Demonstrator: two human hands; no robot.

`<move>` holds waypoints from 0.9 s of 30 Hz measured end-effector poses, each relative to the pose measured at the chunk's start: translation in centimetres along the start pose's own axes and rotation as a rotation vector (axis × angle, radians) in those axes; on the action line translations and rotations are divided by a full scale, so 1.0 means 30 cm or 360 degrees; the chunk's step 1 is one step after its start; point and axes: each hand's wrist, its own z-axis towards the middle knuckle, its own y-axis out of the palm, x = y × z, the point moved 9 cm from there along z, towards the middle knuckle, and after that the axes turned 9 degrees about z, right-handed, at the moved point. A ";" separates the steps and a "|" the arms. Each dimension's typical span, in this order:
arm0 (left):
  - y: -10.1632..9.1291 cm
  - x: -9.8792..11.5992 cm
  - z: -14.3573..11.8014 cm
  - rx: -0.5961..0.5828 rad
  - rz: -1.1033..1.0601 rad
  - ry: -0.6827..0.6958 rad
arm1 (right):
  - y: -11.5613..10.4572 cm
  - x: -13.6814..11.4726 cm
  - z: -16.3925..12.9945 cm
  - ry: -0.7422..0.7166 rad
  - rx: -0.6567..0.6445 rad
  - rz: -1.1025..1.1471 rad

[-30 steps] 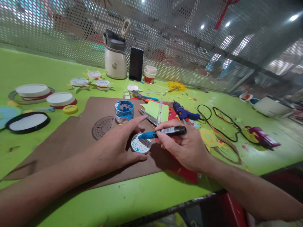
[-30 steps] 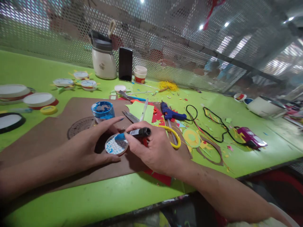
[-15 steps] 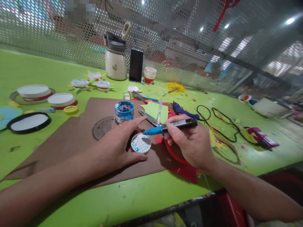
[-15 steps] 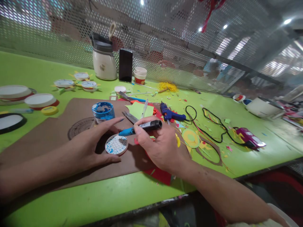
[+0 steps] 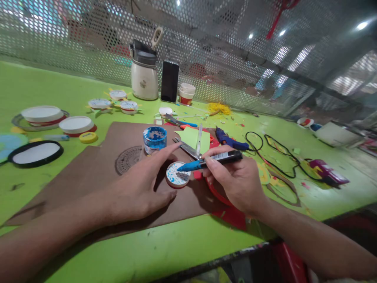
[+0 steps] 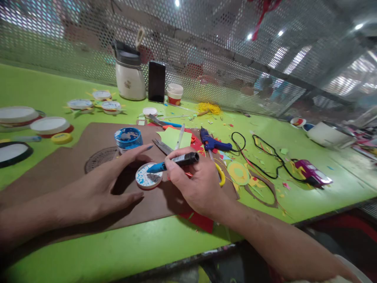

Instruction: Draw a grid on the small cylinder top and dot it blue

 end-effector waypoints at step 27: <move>0.019 -0.055 0.019 -0.0023 0.0082 0.0044 | 0.028 0.034 -0.003 0.0058 -0.0172 0.0081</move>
